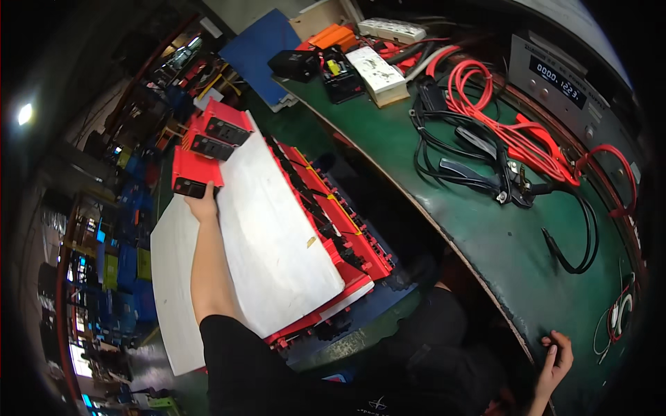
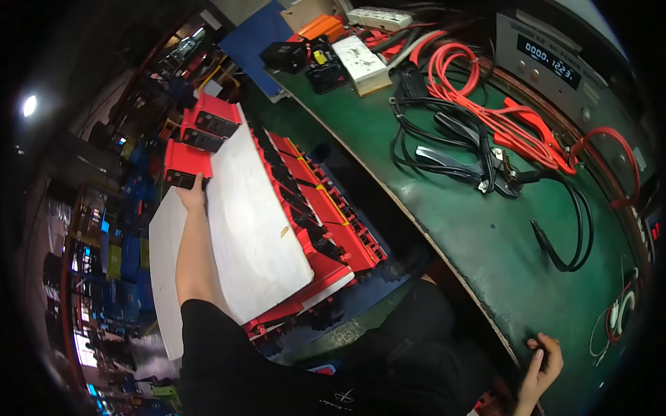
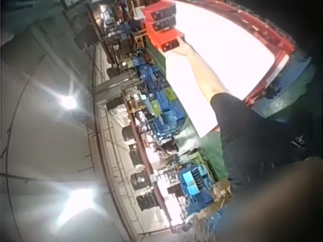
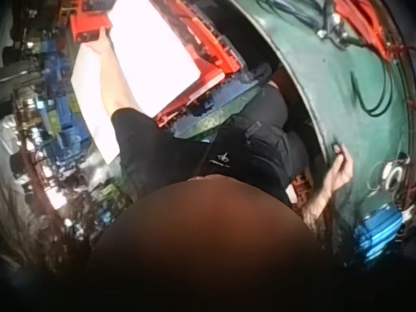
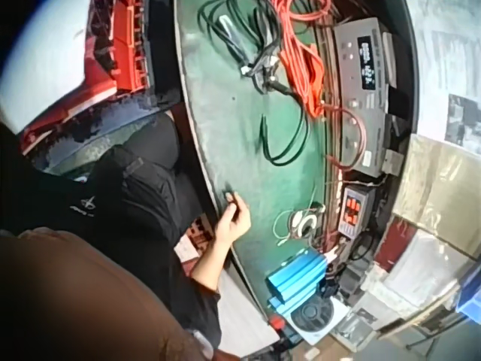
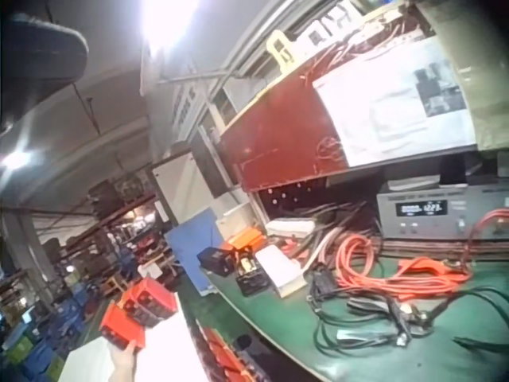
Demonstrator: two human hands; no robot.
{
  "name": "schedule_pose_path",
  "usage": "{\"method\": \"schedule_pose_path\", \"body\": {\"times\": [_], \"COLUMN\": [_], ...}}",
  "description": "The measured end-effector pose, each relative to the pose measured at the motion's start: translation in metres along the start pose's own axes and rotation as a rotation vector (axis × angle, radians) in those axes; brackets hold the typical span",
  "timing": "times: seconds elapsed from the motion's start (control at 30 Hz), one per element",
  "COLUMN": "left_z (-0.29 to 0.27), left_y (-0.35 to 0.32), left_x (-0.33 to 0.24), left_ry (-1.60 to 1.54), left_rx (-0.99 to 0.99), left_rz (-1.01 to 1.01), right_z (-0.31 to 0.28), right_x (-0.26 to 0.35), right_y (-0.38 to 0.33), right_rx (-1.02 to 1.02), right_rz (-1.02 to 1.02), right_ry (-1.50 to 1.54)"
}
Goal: Testing and inspecting electronic units at a factory workbench.
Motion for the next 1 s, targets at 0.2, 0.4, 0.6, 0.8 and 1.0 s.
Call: {"method": "schedule_pose_path", "body": {"times": [0.2,0.4,0.6,0.8,1.0], "left_z": [0.036,0.066,0.058,0.059,0.088], "left_y": [0.061,0.086,0.083,0.082,0.08], "left_x": [0.035,0.047,0.034,0.029,0.026], "left_ry": [0.109,0.006,0.078,-0.06,0.169], "left_rx": [-0.016,0.122,0.076,0.085,0.121], "left_rz": [0.046,-0.022,0.058,0.113,0.253], "right_z": [-0.005,-0.012,-0.013,-0.005,-0.013], "right_x": [0.001,-0.007,-0.011,-0.011,0.009], "right_y": [-0.005,-0.013,-0.016,-0.008,-0.014], "right_rx": [-0.066,-0.037,-0.094,-0.098,-0.11], "right_rz": [-0.018,0.029,-0.006,-0.035,-0.069], "right_ry": [-0.119,-0.17,-0.203,-0.173,-0.202]}}
Point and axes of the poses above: each hand's wrist, its own y-axis towards the middle knuckle, its own z-axis out of the palm, x = y × z, the point moved 9 cm from there along y, towards the middle knuckle, and after that the axes turned 3 degrees about x, right-handed, at the moved point
